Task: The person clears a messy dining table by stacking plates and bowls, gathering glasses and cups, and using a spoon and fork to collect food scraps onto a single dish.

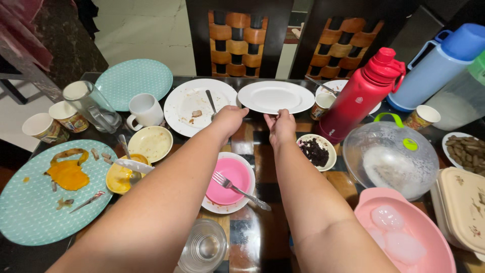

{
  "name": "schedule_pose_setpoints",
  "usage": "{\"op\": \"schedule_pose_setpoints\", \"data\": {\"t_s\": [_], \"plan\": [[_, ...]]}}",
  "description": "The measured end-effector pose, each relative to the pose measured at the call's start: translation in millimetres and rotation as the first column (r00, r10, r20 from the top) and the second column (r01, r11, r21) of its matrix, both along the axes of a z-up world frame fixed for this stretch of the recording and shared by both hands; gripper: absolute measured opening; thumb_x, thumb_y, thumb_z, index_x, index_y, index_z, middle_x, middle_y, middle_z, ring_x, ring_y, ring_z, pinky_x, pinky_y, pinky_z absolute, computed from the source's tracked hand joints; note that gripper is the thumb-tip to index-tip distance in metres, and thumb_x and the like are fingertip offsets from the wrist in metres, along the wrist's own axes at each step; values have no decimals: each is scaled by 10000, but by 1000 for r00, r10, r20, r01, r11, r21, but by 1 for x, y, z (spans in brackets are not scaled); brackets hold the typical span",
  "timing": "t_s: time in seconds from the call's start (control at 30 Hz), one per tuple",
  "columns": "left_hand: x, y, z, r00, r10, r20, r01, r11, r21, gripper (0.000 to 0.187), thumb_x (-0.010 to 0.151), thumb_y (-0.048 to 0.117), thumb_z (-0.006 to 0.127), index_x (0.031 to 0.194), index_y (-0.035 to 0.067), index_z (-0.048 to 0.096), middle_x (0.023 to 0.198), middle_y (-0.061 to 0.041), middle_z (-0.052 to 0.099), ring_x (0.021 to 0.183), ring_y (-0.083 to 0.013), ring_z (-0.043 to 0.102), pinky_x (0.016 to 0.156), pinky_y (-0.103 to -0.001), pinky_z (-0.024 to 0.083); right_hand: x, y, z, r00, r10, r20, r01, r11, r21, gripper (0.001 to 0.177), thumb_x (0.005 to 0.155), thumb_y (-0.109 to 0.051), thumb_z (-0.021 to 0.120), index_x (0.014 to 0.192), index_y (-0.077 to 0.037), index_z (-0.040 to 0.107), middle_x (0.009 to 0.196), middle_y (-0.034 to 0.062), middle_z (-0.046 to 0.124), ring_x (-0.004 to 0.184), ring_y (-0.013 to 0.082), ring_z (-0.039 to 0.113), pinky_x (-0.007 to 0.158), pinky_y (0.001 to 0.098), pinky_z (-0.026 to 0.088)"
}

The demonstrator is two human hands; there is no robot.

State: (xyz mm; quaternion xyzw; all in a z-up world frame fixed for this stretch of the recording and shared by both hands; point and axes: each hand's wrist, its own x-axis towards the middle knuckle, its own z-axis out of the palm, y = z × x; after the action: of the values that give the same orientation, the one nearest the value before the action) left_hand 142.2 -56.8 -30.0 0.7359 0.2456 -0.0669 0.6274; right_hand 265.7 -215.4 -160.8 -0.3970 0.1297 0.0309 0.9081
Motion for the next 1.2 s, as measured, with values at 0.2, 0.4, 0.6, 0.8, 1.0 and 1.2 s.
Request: {"op": "schedule_pose_setpoints", "data": {"t_s": [0.2, 0.4, 0.6, 0.8, 1.0, 1.2], "plan": [[0, 3, 2, 999, 32, 11, -32, 999, 23, 668, 944, 379, 632, 1493, 51, 441, 1475, -180, 562, 1357, -297, 552, 1134, -422, 430, -30, -11, 47, 1000, -21, 6, 21, 988, -154, 208, 983, -151, 495, 1120, -16, 575, 1085, 112, 675, 959, 209, 694, 887, 411, 639], [-12, 8, 12, 999, 27, -22, -26, 999, 47, 799, 961, 428, 594, 1595, 78, 256, 1620, -187, 351, 1495, -327, 354, 1205, -452, 293, -81, -28, 86, 994, 74, 82, -50, 962, -268, 239, 982, -165, 459, 1144, -37, 580, 1096, 101, 678, 990, 232, 694, 860, 414, 628], [-29, 6, 18, 1000, 11, -20, -11, 1000, 5, 858, 993, 485, 539, 1634, 66, 152, 1671, -216, 237, 1544, -356, 245, 1236, -466, 239, -119, -69, 124, 961, 189, 201, -127, 950, -285, 225, 963, -121, 459, 1095, 28, 566, 1064, 165, 683, 962, 260, 720, 874, 403, 651], [-53, 14, 45, 999, 24, -48, -31, 988, -150, 672, 977, 580, 457, 1425, 87, 553, 1365, -108, 656, 1277, -303, 602, 1029, -444, 511, -171, -110, 175, 957, 257, 136, -204, 927, -313, 230, 981, -160, 498, 1111, 19, 561, 1002, 143, 648, 862, 233, 703, 811, 375, 620], [-88, 39, 67, 992, 77, 96, -35, 924, -380, 510, 1031, 510, 465, 1321, 109, 585, 1177, -53, 728, 1011, -196, 732, 827, -389, 609, -214, -119, 195, 902, 405, 149, -345, 885, -314, 245, 939, -181, 498, 1062, -16, 632, 904, 53, 692, 768, 164, 655, 706, 294, 555], [-161, 58, 84, 993, -59, 101, 84, 961, -265, 469, 1015, 502, 432, 1303, 178, 610, 1180, -22, 721, 1020, -171, 703, 856, -399, 567, -248, -130, 163, 852, 477, 217, -411, 865, -288, 125, 942, -189, 547, 928, -79, 605, 738, -5, 569, 641, 127, 577, 598, 271, 490]]}}
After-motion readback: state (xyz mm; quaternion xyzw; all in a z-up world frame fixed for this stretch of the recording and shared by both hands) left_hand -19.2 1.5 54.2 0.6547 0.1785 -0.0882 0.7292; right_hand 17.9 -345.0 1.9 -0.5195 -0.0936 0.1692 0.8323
